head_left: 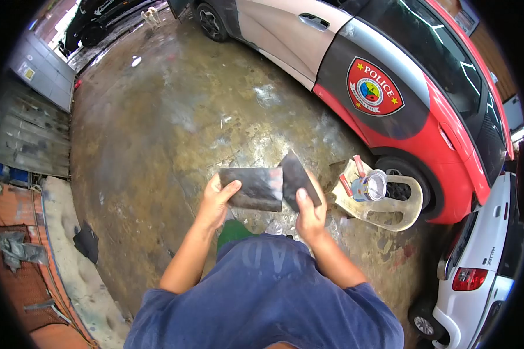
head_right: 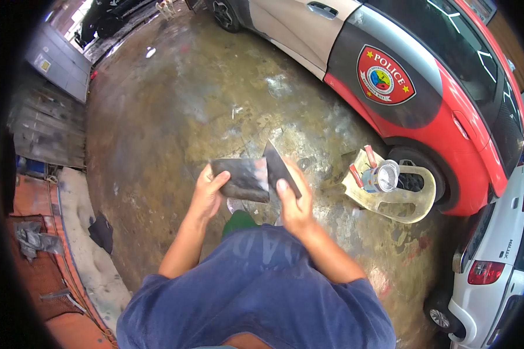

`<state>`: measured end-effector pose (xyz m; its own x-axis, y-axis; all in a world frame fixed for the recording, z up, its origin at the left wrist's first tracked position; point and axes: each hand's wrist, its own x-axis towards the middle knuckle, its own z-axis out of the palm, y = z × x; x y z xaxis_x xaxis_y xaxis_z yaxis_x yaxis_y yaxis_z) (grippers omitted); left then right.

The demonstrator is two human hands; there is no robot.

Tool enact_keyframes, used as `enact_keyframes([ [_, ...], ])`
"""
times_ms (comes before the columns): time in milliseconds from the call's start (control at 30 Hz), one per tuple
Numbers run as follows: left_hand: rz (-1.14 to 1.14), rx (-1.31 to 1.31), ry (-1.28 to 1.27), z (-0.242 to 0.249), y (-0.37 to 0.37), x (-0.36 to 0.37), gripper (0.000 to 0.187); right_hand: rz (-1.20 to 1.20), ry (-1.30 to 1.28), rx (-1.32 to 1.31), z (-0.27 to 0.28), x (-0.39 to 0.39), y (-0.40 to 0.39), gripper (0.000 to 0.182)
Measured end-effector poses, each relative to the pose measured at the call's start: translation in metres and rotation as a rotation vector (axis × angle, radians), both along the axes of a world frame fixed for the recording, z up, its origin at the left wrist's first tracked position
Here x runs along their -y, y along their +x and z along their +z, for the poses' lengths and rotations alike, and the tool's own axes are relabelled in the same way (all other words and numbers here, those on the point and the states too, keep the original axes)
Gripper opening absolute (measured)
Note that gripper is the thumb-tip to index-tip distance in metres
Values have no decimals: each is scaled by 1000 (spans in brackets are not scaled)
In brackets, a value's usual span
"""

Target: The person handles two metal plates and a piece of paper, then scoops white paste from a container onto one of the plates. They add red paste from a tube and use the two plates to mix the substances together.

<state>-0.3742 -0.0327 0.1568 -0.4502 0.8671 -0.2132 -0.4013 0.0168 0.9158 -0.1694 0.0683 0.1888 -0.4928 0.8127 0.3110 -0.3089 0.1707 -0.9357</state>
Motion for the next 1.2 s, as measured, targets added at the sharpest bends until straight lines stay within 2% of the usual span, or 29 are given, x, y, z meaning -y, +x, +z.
enact_keyframes([
  [33, 137, -123, 45, -8, 8, -11, 56, -8, -74, -8, 4, 16, -2, 47],
  [67, 238, -155, -40, -13, 21, -11, 57, 25, -80, 15, 2, 27, -2, 48],
  [133, 241, -331, 108, -29, 39, -18, 53, -3, 226, 105, -6, 35, -10, 46],
  [200, 45, -297, 67, -29, 54, -14, 45, 42, 257, 95, -2, 30, -18, 44],
  [267, -28, -367, 223, -37, 58, -11, 49, 36, 312, 97, -1, 15, -19, 43],
  [333, -243, -426, 146, -16, 46, -5, 54, 67, 108, 144, 5, 2, -16, 38],
  [400, -437, -451, 40, 1, 39, -6, 59, 44, 96, 197, 13, 2, -14, 36],
  [467, -611, -448, -90, 10, 32, -12, 64, 85, 710, 206, 8, 13, -13, 36],
  [500, -615, -768, 116, -22, 22, -8, 64, 118, 873, 252, 26, 28, -12, 40],
  [533, -530, -1093, 314, -55, 12, -5, 65, 195, 909, 179, 39, 31, -13, 44],
  [600, -336, -971, 277, -28, 30, -9, 67, 20, 887, 184, 17, 22, -19, 43],
  [633, -312, -613, 30, 13, 39, -10, 67, -41, 824, 203, 4, 7, -21, 41],
  [667, -300, -582, 65, 10, 40, -10, 69, -71, 631, 270, 2, -3, -22, 41],
  [733, -273, -525, 132, -8, 36, -10, 72, -180, 831, 382, 2, 2, -28, 40],
  [767, -442, -780, 161, -39, 18, -4, 75, -88, 856, 308, 9, 15, -27, 41],
  [833, -495, -708, 191, -28, 10, -1, 75, 90, 955, 251, 28, 31, -18, 39],
  [900, -349, -422, 149, -5, 23, -2, 74, -33, 920, 266, 18, 13, -27, 38],
  [967, -305, -509, 85, 7, 30, -8, 77, -165, 839, 315, -7, -16, -37, 39],
  [1033, -408, -714, 109, 2, 16, -9, 80, -46, 904, 257, 10, 0, -33, 39],
  [1100, -324, -201, 26, 7, 21, -8, 82, 138, 966, 214, 34, 27, -27, 38],
  [1133, -237, 44, -6, 12, 24, -8, 83, 54, 940, 257, 27, 24, -29, 38],
  [1200, -276, -362, 106, 26, 34, -6, 84, -118, 896, 342, 4, -3, -39, 36],
])
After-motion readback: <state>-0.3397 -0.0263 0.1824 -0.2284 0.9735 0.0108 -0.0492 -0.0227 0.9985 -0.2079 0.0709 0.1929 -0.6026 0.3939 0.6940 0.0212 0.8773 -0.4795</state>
